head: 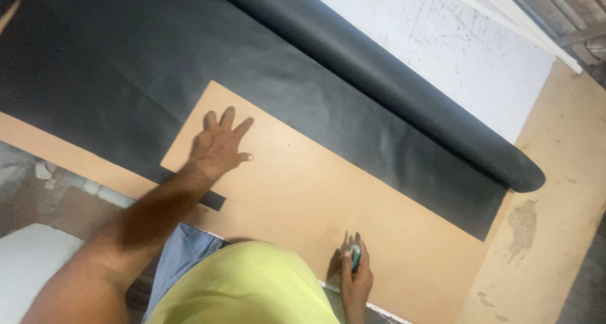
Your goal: The person uses a utility knife to cut a black sheet of material along the edges of a rectangular cardboard template placed on a workbench. The person repeatedly repositions the template and cuts the material, then removes the cut pieces.
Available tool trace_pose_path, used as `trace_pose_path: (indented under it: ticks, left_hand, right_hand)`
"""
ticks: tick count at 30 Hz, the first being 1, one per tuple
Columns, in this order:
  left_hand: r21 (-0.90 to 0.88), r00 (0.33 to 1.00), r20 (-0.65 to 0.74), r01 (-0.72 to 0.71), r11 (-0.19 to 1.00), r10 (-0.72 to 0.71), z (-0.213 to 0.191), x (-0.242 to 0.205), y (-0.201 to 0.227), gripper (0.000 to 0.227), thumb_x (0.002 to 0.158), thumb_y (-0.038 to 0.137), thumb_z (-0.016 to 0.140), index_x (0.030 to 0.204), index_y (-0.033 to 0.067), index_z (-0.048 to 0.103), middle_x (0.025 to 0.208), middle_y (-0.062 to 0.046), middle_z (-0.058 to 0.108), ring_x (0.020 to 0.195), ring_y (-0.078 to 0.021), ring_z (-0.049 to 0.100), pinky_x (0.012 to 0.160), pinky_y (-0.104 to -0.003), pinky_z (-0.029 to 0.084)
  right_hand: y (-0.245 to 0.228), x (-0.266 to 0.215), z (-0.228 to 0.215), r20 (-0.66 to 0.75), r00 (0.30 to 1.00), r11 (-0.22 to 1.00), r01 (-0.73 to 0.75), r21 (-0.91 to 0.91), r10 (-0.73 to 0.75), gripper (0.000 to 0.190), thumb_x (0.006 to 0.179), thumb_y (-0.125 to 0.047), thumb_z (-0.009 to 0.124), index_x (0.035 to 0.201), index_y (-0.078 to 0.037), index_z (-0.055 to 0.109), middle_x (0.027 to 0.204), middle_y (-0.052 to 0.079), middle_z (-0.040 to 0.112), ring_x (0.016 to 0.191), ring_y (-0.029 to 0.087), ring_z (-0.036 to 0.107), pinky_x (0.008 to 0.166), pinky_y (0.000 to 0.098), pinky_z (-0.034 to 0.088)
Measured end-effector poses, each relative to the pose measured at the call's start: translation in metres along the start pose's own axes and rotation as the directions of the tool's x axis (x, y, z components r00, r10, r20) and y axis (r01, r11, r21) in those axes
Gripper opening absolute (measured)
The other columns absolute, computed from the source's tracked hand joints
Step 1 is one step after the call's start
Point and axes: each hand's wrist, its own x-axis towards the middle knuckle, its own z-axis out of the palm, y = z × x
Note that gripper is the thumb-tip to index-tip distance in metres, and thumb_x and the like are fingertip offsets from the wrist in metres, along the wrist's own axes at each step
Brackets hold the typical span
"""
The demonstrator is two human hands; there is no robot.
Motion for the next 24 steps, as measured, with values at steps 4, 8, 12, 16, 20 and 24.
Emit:
trace_pose_path:
  ticks: [4, 8, 12, 16, 20, 24]
  left_hand:
    - [0.048, 0.99, 0.088, -0.11, 0.993, 0.106, -0.019, -0.004, -0.013, 0.086, 0.092, 0.045, 0.071, 0.163, 0.0263, 0.025, 0.15, -0.012, 0.031, 0.12, -0.03, 0.037, 0.093, -0.03, 0.057]
    - [0.054, 0.964, 0.184, -0.207, 0.977, 0.194, -0.022, 0.02, -0.037, 0.107, 0.078, -0.011, 0.072, 0.161, 0.0346, 0.021, 0.155, -0.006, 0.023, 0.125, -0.0285, 0.039, 0.096, -0.029, 0.056]
    - [0.1, 0.916, 0.104, -0.398, 0.912, 0.388, -0.006, 0.056, -0.066, 0.084, 0.092, -0.008, 0.056, 0.159, 0.0342, 0.031, 0.148, -0.008, 0.032, 0.125, -0.0286, 0.044, 0.1, -0.037, 0.053]
    - [0.205, 0.808, -0.053, -0.566, 0.799, 0.586, 0.007, 0.081, -0.083, 0.063, 0.096, 0.009, 0.058, 0.154, 0.0235, 0.039, 0.137, -0.011, 0.042, 0.122, -0.0281, 0.047, 0.098, -0.04, 0.05]
    - [0.476, 0.674, 0.016, -0.655, 0.587, 0.739, 0.009, 0.088, -0.084, 0.055, 0.091, 0.015, 0.065, 0.143, 0.0033, 0.052, 0.133, -0.01, 0.047, 0.122, -0.0251, 0.049, 0.099, -0.038, 0.048]
    - [0.477, 0.677, 0.075, -0.669, 0.57, 0.732, 0.011, 0.09, -0.08, 0.044, 0.089, 0.016, 0.069, 0.129, 0.0016, 0.06, 0.134, -0.011, 0.044, 0.122, -0.0284, 0.047, 0.09, -0.044, 0.052]
  right_hand:
    - [0.015, -0.034, 0.031, -0.054, 0.997, 0.996, 0.06, 0.067, -0.056, 0.054, 0.097, -0.031, 0.063, 0.145, -0.008, 0.054, 0.084, 0.007, 0.073, 0.068, 0.012, 0.063, 0.06, 0.0269, 0.051]
    - [-0.003, -0.051, 0.073, -0.086, 0.996, 0.978, 0.037, 0.205, -0.02, 0.054, 0.098, -0.028, 0.06, 0.146, -0.006, 0.052, 0.085, 0.01, 0.071, 0.068, 0.012, 0.061, 0.058, 0.0278, 0.05]
    - [-0.066, -0.082, 0.133, -0.16, 0.985, 0.993, 0.076, 0.09, -0.061, 0.051, 0.1, -0.026, 0.057, 0.146, -0.004, 0.053, 0.089, 0.009, 0.071, 0.071, 0.012, 0.061, 0.062, 0.0278, 0.051]
    - [-0.167, -0.11, 0.198, -0.073, 0.993, 0.995, -0.092, 0.041, 0.094, 0.049, 0.1, -0.027, 0.057, 0.147, -0.011, 0.055, 0.088, 0.015, 0.073, 0.066, 0.023, 0.064, 0.062, 0.0348, 0.052]
    - [-0.253, -0.121, 0.257, -0.065, 0.991, 0.993, 0.111, -0.04, -0.113, 0.047, 0.098, -0.025, 0.059, 0.144, -0.014, 0.058, 0.097, 0.017, 0.075, 0.079, 0.032, 0.073, 0.069, 0.041, 0.056]
    - [-0.3, -0.093, 0.315, -0.095, 0.959, 0.958, 0.251, -0.14, -0.266, 0.051, 0.093, -0.019, 0.06, 0.143, -0.008, 0.055, 0.106, 0.021, 0.073, 0.088, 0.04, 0.071, 0.073, 0.0487, 0.055]
